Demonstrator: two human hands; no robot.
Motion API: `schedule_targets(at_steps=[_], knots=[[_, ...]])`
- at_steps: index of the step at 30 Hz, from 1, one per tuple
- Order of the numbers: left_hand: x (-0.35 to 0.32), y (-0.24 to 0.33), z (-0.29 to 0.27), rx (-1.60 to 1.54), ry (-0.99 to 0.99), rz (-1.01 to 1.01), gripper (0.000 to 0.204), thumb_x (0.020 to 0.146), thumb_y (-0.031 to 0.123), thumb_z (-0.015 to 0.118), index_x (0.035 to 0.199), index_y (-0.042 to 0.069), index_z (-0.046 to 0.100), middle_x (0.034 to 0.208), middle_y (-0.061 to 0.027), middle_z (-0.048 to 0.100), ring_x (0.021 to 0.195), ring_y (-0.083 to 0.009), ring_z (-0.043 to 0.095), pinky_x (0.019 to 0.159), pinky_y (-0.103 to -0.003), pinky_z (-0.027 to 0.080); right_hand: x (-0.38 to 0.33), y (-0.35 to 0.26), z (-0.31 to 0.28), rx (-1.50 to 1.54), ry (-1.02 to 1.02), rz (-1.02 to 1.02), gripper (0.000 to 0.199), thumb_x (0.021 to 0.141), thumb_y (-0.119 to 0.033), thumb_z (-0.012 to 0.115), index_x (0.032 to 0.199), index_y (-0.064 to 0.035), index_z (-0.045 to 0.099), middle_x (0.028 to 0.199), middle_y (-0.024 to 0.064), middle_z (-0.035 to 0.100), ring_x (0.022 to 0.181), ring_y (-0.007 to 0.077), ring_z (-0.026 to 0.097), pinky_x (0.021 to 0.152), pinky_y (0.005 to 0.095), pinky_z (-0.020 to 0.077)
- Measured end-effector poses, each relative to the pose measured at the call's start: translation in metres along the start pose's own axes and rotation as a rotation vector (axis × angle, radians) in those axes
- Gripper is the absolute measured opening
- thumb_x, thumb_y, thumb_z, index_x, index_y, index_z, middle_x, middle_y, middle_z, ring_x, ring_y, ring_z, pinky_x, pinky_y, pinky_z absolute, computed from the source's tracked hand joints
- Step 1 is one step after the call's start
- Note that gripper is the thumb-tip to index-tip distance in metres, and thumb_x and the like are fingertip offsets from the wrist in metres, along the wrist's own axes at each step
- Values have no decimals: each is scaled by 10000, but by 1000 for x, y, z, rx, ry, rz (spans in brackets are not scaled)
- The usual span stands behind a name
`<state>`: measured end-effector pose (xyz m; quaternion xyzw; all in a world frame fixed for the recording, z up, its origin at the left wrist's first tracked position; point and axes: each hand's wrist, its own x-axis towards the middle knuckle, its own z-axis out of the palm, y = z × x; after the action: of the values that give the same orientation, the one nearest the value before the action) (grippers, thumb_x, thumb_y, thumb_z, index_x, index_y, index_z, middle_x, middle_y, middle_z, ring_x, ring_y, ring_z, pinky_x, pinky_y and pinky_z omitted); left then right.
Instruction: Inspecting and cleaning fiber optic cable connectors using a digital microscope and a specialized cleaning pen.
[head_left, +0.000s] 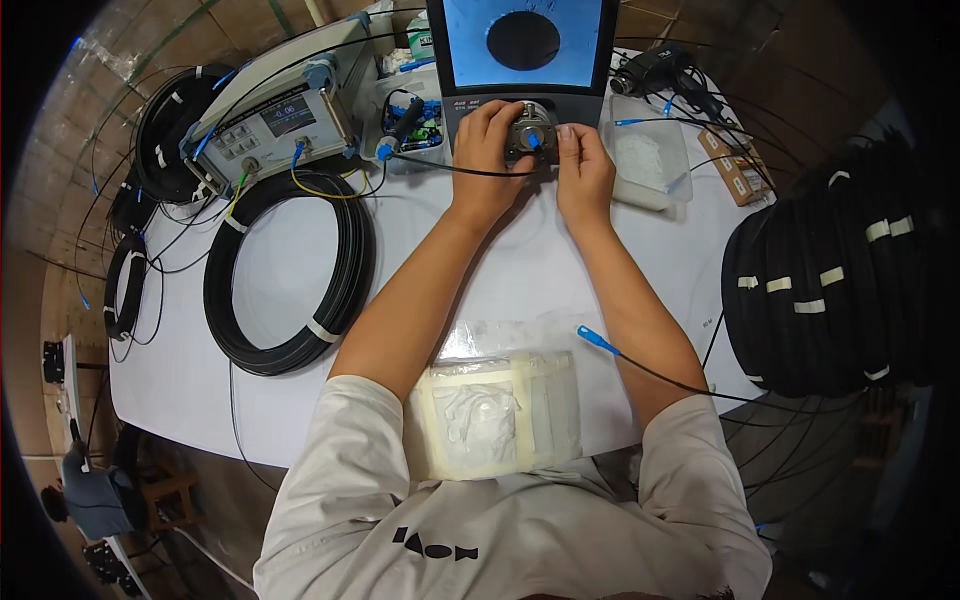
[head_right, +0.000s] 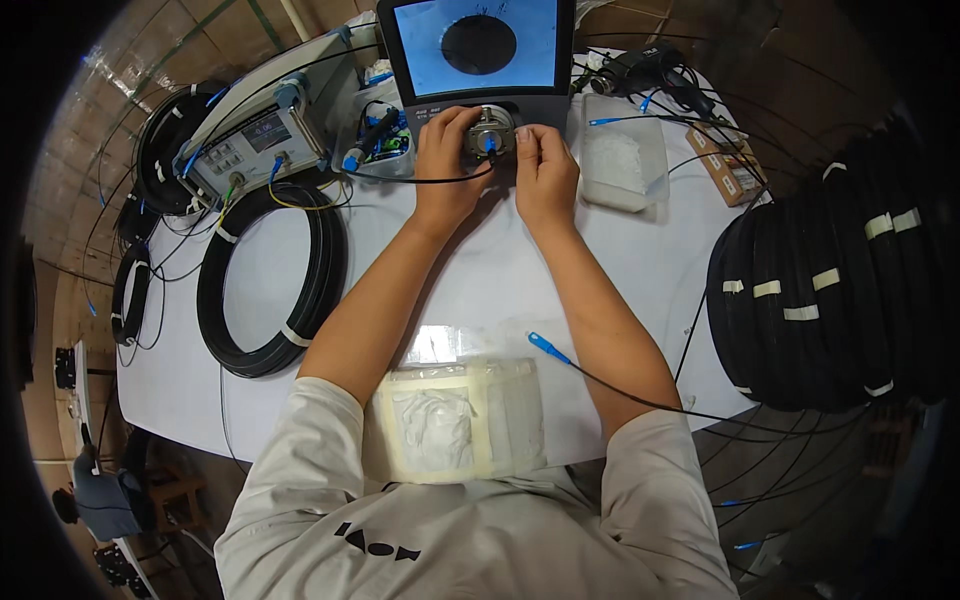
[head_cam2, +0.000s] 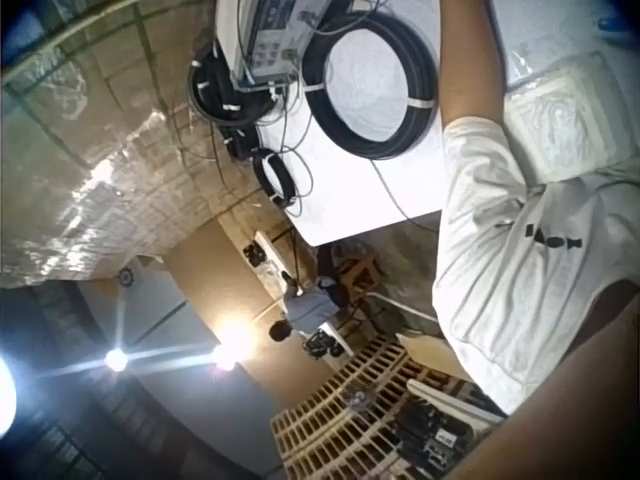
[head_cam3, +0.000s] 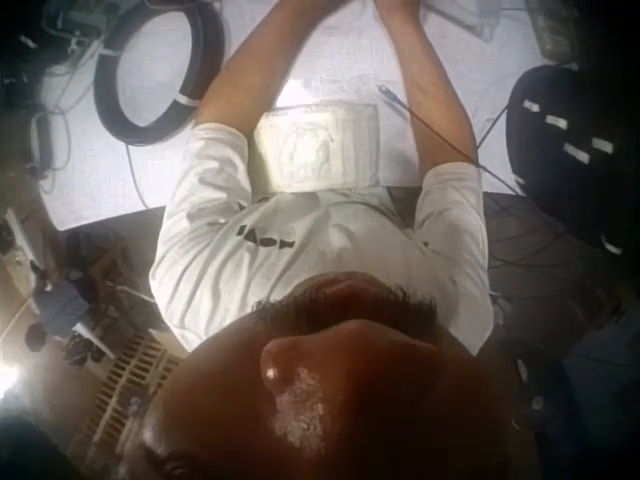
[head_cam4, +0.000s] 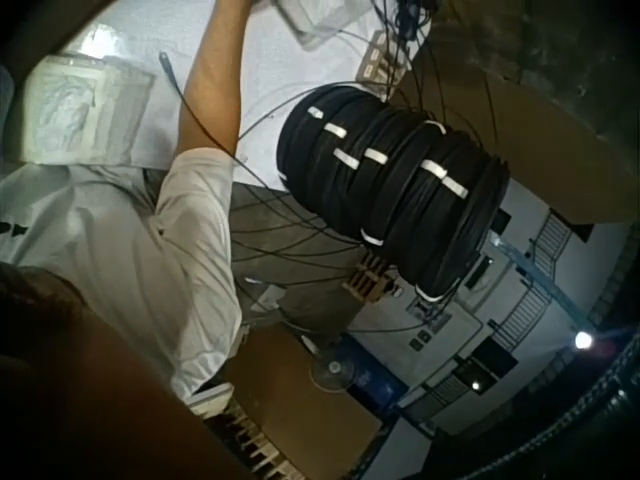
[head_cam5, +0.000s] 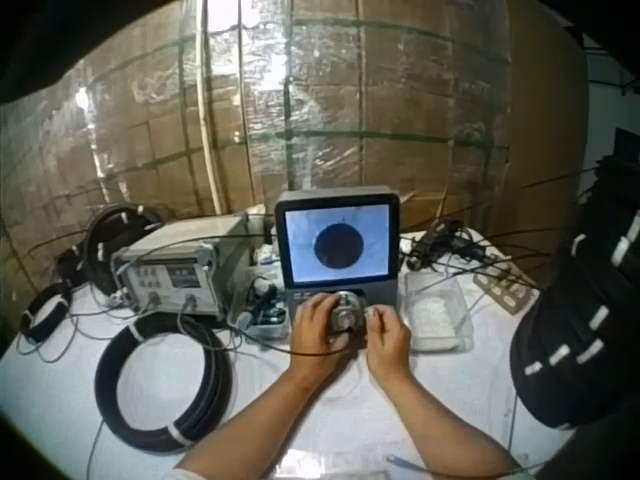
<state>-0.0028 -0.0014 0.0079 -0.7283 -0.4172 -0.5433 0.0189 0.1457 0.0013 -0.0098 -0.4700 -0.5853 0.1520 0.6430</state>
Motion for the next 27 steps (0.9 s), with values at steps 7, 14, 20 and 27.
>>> schedule_targets(at_steps=[7, 14, 20, 27], knots=[[-1, -4, 0, 10, 14, 22, 749, 637, 15, 841, 1338, 105, 594, 1309, -113, 594, 1199, -374, 561, 1040, -469, 472, -1, -2, 0, -9, -9, 15, 256, 1058, -263, 631, 1025, -16, 693, 912, 148, 723, 803, 266, 692, 735, 375, 535], [-1, -5, 5, -39, 59, 10, 771, 621, 11, 857, 1340, 90, 590, 1309, -128, 594, 1206, -379, 562, 1022, -468, 477, -2, -7, 2, 179, -61, 34, 298, 1062, -300, 644, 1186, -36, 707, 1043, 79, 715, 870, 153, 677, 766, 291, 541], [2, -5, 5, 36, 46, 44, 741, 597, 28, 875, 1288, 65, 608, 1280, -128, 606, 1180, -373, 577, 994, -467, 484, -1, -6, 0, 245, -175, 86, 366, 1062, -322, 650, 1313, -58, 693, 1074, 61, 691, 884, 120, 666, 795, 268, 533], [1, -2, 5, 44, 78, 10, 665, 586, 38, 871, 1204, 64, 626, 1215, -119, 627, 1126, -365, 599, 950, -468, 487, -1, 1, 0, 256, -198, 88, 375, 1067, -347, 640, 1344, -98, 693, 1048, 52, 679, 896, 119, 666, 814, 264, 520]])
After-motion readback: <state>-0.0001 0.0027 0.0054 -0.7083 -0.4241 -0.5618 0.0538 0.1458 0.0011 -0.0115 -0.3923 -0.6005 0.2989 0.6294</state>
